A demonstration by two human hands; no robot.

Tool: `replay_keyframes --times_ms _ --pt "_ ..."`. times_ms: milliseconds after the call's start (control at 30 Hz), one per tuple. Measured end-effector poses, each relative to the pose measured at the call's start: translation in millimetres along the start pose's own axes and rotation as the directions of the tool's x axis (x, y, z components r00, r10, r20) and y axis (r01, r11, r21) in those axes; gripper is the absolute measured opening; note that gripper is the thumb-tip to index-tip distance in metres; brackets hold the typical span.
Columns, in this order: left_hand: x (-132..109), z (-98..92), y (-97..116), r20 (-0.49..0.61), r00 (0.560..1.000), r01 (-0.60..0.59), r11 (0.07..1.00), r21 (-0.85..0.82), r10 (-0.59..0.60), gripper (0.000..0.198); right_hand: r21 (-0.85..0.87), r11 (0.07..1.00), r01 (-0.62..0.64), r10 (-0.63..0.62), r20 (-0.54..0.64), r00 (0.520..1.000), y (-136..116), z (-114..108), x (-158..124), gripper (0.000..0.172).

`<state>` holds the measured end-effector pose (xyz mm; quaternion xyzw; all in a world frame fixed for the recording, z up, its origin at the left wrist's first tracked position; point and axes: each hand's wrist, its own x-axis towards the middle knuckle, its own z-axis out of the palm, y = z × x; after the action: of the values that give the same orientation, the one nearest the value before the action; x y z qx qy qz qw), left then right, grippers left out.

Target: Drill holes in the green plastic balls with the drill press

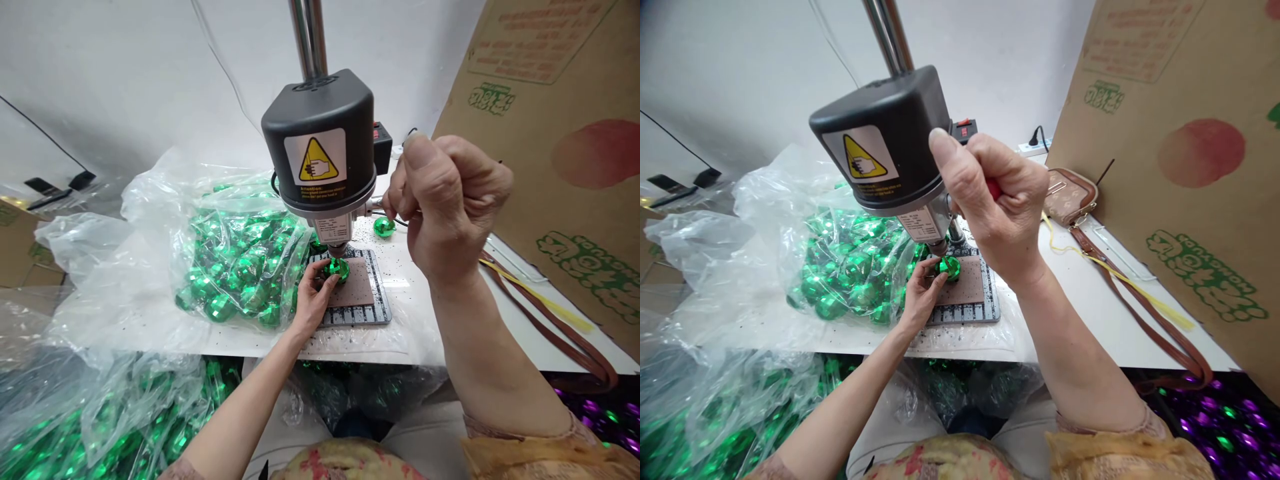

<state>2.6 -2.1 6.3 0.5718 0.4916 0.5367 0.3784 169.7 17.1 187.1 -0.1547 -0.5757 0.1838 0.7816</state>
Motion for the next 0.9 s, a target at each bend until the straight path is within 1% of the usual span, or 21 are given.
replay_keyframes --times_ms 100,233,333,400,467,633,767,833,900 --pt "0 0.9 -1 0.01 1.0 0.001 1.0 -0.006 -0.001 0.041 -0.005 1.0 0.005 -0.005 0.008 1.0 0 -1 0 0.047" --pt "-1 0.9 -1 0.037 0.999 -0.009 1.0 0.028 0.008 0.044 -0.089 0.996 0.015 -0.013 0.026 1.0 1 -2 -1 0.047" --pt "-3 0.3 0 0.092 0.994 -0.067 0.992 0.112 0.057 0.049 -0.184 0.983 0.016 -0.011 0.029 1.0 2 -2 -2 0.048" --pt "-3 1.0 1 0.109 0.989 -0.116 0.979 0.165 0.098 0.049 -0.213 0.977 0.003 0.003 0.026 1.0 2 -3 -3 0.049" --pt "-4 2.6 2 0.117 0.987 -0.129 0.978 0.161 0.11 0.048 -0.204 0.979 -0.019 0.023 0.016 1.0 2 -4 -2 0.05" --pt "-4 5.5 -1 0.145 0.986 -0.094 0.994 0.049 0.086 0.048 -0.146 0.988 -0.051 0.053 0.01 0.999 -1 -2 0 0.051" --pt "-3 4.7 -5 0.153 0.985 -0.084 0.996 0.024 0.079 0.049 -0.052 0.998 -0.031 0.03 -0.02 0.999 -3 2 -2 0.05" --pt "-3 4.3 -7 0.152 0.985 -0.084 0.996 0.014 0.081 0.05 -0.046 0.999 -0.018 0.016 -0.055 0.998 -4 3 -6 0.051" --pt "-3 4.2 -8 0.151 0.985 -0.089 0.996 0.003 0.088 0.05 -0.039 0.999 -0.006 0.003 -0.063 0.998 -4 3 -12 0.053"
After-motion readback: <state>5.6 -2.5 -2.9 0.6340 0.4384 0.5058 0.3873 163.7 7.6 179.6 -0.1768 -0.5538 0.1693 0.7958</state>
